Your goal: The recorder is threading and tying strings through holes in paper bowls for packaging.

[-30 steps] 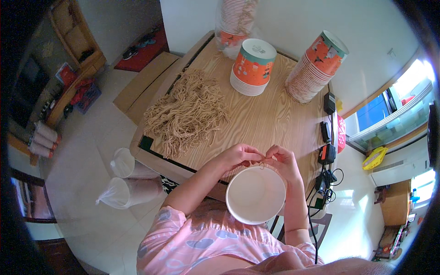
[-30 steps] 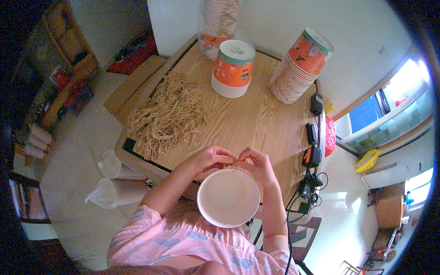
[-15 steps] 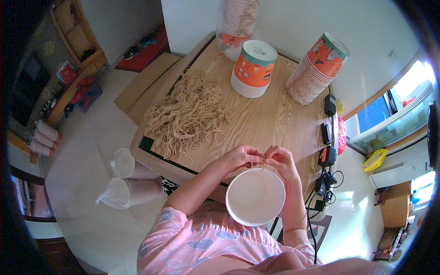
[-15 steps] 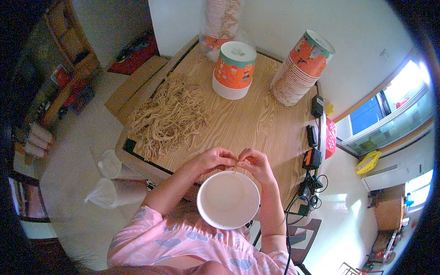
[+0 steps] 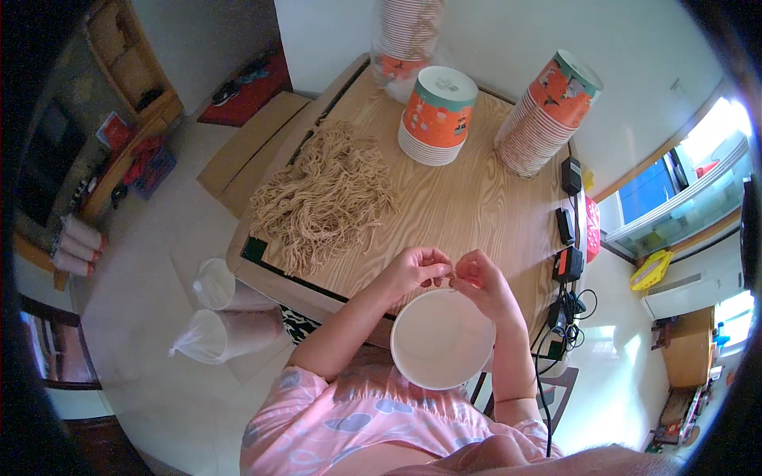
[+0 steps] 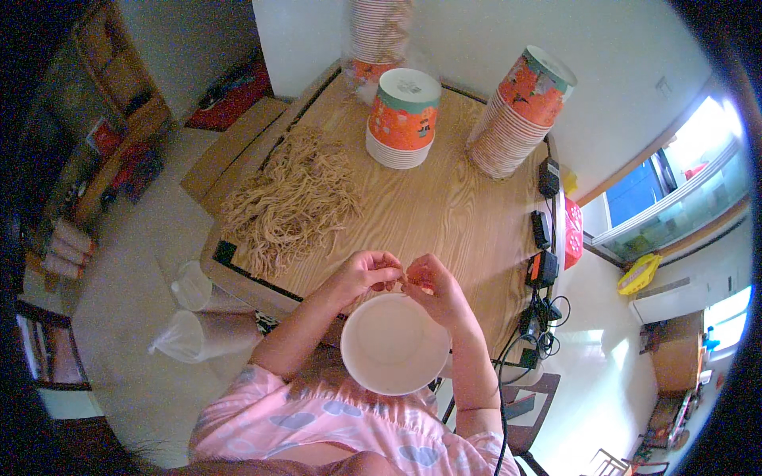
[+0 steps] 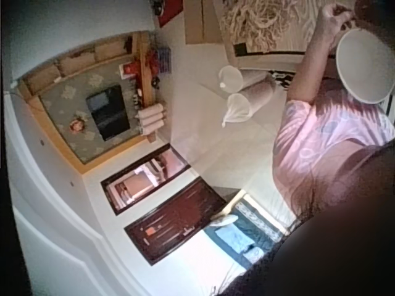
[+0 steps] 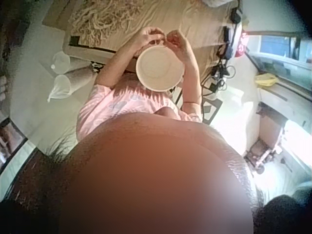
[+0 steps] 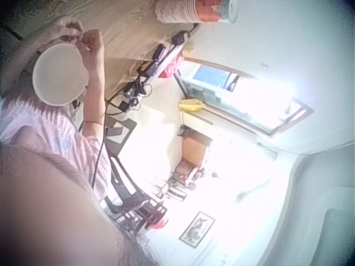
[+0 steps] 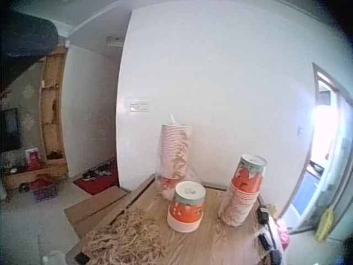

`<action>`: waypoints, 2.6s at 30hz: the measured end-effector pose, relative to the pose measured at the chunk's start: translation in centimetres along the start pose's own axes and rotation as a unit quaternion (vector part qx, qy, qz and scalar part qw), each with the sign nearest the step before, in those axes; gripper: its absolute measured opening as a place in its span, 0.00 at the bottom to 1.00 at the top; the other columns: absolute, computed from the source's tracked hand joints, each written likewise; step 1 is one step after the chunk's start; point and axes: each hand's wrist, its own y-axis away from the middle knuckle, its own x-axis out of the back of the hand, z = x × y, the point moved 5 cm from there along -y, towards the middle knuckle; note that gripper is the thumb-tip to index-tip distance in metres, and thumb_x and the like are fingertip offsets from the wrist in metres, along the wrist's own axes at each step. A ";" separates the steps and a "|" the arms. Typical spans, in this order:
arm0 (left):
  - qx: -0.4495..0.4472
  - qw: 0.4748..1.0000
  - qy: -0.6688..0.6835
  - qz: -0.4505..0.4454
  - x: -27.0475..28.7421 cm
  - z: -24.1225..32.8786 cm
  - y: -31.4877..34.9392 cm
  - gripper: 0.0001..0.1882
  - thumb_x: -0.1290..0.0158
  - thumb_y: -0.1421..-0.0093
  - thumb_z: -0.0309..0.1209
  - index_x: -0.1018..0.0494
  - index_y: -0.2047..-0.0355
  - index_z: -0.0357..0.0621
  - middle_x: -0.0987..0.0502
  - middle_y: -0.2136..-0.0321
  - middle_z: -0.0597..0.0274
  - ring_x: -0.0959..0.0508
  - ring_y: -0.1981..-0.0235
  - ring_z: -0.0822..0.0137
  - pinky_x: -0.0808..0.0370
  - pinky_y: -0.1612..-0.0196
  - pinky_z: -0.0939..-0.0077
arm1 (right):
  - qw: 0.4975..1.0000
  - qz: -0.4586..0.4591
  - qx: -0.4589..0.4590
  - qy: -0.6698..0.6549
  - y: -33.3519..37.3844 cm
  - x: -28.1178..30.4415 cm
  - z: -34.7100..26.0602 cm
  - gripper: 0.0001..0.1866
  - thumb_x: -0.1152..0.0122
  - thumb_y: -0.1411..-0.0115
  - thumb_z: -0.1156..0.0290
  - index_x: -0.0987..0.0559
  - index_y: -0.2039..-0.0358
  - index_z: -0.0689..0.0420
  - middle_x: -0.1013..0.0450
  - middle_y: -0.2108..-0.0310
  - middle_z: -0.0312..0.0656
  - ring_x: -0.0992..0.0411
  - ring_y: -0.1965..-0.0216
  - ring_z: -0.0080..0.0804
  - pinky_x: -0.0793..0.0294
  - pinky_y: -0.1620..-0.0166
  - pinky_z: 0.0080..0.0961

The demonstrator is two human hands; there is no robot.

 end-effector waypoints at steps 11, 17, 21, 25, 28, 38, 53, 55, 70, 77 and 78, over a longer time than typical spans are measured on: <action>-0.016 0.999 0.044 0.006 0.6 -0.1 0.8 0.07 0.48 0.44 0.29 0.28 0.66 0.40 0.23 0.71 0.64 0.28 0.76 0.78 0.33 0.73 0.86 | 1.000 0.025 -0.003 0.004 0.5 0.0 -0.1 0.11 0.40 0.49 0.82 0.31 0.66 0.60 0.32 0.70 0.33 0.32 0.64 0.20 0.30 0.57 0.19; -0.028 1.000 0.001 -0.001 0.2 0.2 0.9 0.10 0.46 0.44 0.32 0.28 0.64 0.40 0.22 0.72 0.64 0.27 0.75 0.79 0.32 0.73 0.85 | 0.999 0.029 -0.015 -0.020 0.7 0.0 -0.3 0.11 0.39 0.50 0.82 0.30 0.67 0.61 0.30 0.69 0.34 0.31 0.64 0.20 0.30 0.57 0.19; -0.042 0.996 -0.061 0.043 -0.8 0.9 1.2 0.09 0.45 0.45 0.31 0.27 0.66 0.40 0.24 0.76 0.68 0.28 0.77 0.81 0.32 0.74 0.85 | 0.999 0.031 0.013 0.021 0.6 -0.1 -0.1 0.11 0.39 0.50 0.81 0.30 0.67 0.60 0.30 0.70 0.34 0.30 0.65 0.20 0.30 0.58 0.20; -0.052 0.988 -0.136 0.043 -0.7 1.0 0.9 0.06 0.44 0.45 0.29 0.26 0.68 0.41 0.25 0.79 0.70 0.28 0.78 0.81 0.30 0.74 0.84 | 0.998 0.039 0.016 0.036 0.6 -0.4 -0.7 0.09 0.39 0.49 0.80 0.29 0.68 0.60 0.29 0.71 0.34 0.30 0.66 0.21 0.30 0.59 0.20; -0.052 0.990 -0.123 0.046 -0.7 1.3 1.1 0.05 0.44 0.45 0.29 0.26 0.70 0.41 0.26 0.79 0.71 0.28 0.79 0.81 0.31 0.75 0.84 | 0.999 0.037 0.014 0.029 0.7 -0.6 -1.4 0.09 0.39 0.49 0.80 0.29 0.68 0.60 0.29 0.71 0.34 0.30 0.68 0.20 0.30 0.60 0.20; -0.079 0.994 -0.063 0.044 -0.6 1.1 1.5 0.03 0.47 0.44 0.25 0.27 0.74 0.38 0.27 0.80 0.71 0.30 0.80 0.82 0.33 0.76 0.85 | 0.992 0.031 -0.012 0.119 1.1 -0.2 -0.9 0.04 0.41 0.49 0.83 0.27 0.73 0.63 0.27 0.73 0.37 0.28 0.67 0.22 0.29 0.59 0.20; -0.081 0.994 -0.068 0.033 -0.7 1.1 1.6 0.03 0.46 0.44 0.27 0.27 0.73 0.41 0.25 0.78 0.70 0.28 0.78 0.81 0.30 0.73 0.85 | 0.997 0.019 -0.026 0.075 1.0 -0.3 -0.1 0.05 0.44 0.47 0.84 0.29 0.70 0.63 0.30 0.72 0.37 0.28 0.65 0.24 0.29 0.62 0.17; -0.082 0.994 -0.069 0.031 -0.7 1.2 1.6 0.03 0.46 0.44 0.27 0.27 0.73 0.40 0.25 0.77 0.70 0.28 0.78 0.81 0.30 0.73 0.85 | 0.998 0.023 -0.013 0.048 1.0 -0.3 0.2 0.05 0.44 0.47 0.83 0.29 0.70 0.63 0.29 0.72 0.36 0.29 0.67 0.22 0.31 0.65 0.15; -0.064 0.994 -0.086 0.030 -0.3 1.0 1.7 0.03 0.48 0.43 0.27 0.28 0.72 0.41 0.25 0.76 0.70 0.28 0.76 0.81 0.30 0.71 0.84 | 0.998 0.034 -0.043 0.018 1.0 -0.5 -0.6 0.01 0.44 0.45 0.80 0.26 0.71 0.63 0.26 0.73 0.35 0.32 0.72 0.15 0.34 0.69 0.11; -0.075 0.992 -0.101 0.030 -0.7 1.0 1.6 0.03 0.48 0.43 0.27 0.28 0.71 0.41 0.27 0.77 0.72 0.29 0.76 0.82 0.31 0.72 0.85 | 0.998 0.027 -0.047 0.014 1.2 -0.5 -0.5 0.02 0.45 0.44 0.80 0.25 0.70 0.64 0.25 0.71 0.38 0.31 0.71 0.16 0.33 0.67 0.11; -0.075 0.992 -0.102 0.030 -0.9 1.2 1.7 0.03 0.48 0.43 0.27 0.28 0.71 0.41 0.27 0.77 0.72 0.29 0.76 0.82 0.31 0.72 0.85 | 0.999 0.026 -0.044 0.017 1.2 -0.5 -0.4 0.02 0.45 0.45 0.80 0.25 0.70 0.64 0.26 0.72 0.37 0.32 0.71 0.15 0.33 0.68 0.11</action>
